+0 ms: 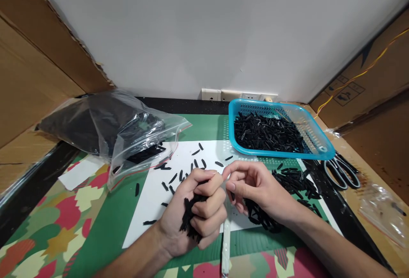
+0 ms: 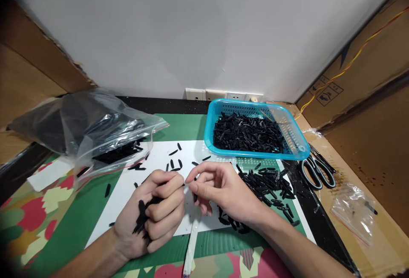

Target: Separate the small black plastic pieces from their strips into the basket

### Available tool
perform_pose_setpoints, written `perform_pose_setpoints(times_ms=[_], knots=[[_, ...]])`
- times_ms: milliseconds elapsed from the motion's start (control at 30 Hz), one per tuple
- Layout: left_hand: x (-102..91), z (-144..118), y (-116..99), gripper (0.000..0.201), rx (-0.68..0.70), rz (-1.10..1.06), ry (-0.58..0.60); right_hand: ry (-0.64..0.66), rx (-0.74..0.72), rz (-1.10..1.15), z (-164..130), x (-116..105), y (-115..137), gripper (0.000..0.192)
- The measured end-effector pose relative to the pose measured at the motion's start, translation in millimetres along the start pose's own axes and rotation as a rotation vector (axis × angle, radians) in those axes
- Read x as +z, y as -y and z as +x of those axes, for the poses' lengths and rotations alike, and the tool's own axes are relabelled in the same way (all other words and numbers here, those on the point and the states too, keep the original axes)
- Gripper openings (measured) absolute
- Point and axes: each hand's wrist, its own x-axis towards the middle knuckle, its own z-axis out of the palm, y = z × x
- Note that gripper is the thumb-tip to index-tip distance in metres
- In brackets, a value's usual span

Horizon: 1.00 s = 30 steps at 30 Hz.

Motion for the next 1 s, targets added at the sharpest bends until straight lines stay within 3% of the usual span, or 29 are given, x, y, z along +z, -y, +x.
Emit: perform_pose_setpoints(times_ms=[200, 367, 533, 633, 733, 1000], knots=[[1.0, 3.5, 3.3, 0.042, -0.037, 0.112, -0.036, 0.021, -0.005, 0.024, 0.7, 3.4, -2.0, 0.034], [2.5, 4.9, 1.2, 0.038, 0.079, 0.19, -0.075, -0.073, -0.067, -0.09, -1.6, 1.2, 3.8, 0.033], [3.8, 6.7, -5.1, 0.044, 0.146, 0.308, -0.22, -0.254, -0.297, -0.37, -9.7, -4.3, 8.3, 0.015], [4.5, 8.8, -1.9, 0.045, 0.116, 0.443, -0.312, -0.274, -0.428, -0.61, -15.4, -4.8, 9.2, 0.005], [6.0, 9.7, 4.9, 0.041, 0.088, 0.556, -0.384, -0.246, -0.461, -0.737, -17.3, -4.2, 10.2, 0.006], [11.0, 7.6, 10.7, 0.035, 0.148, 0.588, -0.372, -0.247, -0.419, -0.58, -13.0, -4.2, 6.8, 0.005]])
